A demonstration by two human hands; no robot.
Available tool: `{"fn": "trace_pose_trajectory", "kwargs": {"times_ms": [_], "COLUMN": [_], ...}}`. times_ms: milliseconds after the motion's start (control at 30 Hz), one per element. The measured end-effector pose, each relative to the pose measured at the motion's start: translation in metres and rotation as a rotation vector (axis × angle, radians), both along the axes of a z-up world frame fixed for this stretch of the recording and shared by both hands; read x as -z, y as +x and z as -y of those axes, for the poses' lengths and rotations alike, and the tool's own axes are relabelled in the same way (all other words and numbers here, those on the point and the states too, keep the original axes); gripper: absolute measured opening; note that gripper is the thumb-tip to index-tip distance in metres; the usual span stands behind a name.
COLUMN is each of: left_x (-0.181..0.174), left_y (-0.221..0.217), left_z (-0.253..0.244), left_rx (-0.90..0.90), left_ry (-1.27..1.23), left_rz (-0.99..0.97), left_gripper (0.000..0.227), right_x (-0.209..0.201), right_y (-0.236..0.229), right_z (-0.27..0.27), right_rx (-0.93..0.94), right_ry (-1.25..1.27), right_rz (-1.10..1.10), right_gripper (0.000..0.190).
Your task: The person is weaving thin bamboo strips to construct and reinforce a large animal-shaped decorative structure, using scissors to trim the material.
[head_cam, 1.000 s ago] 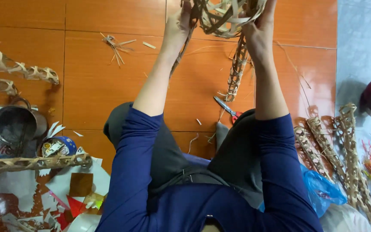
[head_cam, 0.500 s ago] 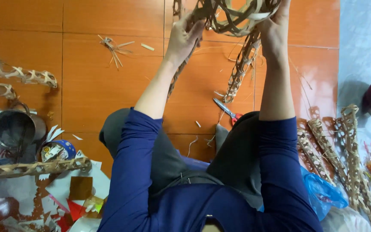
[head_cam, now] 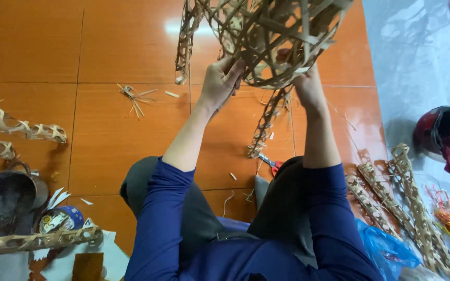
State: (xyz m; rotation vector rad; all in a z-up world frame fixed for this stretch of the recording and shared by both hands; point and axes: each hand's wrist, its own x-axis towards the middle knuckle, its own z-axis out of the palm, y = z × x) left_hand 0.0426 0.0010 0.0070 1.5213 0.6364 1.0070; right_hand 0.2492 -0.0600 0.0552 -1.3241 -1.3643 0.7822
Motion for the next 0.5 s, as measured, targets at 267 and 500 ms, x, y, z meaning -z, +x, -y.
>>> {"fn": "trace_pose_trajectory", "kwargs": {"times_ms": [267, 500], "left_x": [0.008, 0.066], "left_y": [-0.017, -0.016], "left_z": [-0.008, -0.041], "left_rx": [-0.001, -0.07], "left_ry": [-0.11, -0.06], "left_rz": [-0.025, -0.031], "left_gripper": [0.042, 0.04], "right_x": [0.002, 0.054], "right_y": [-0.001, -0.004], "right_z": [0.007, -0.024], "right_rx": [0.026, -0.077], "right_ry": [-0.224, 0.208], "right_rz": [0.071, -0.022], "right_gripper": [0.053, 0.069]}}
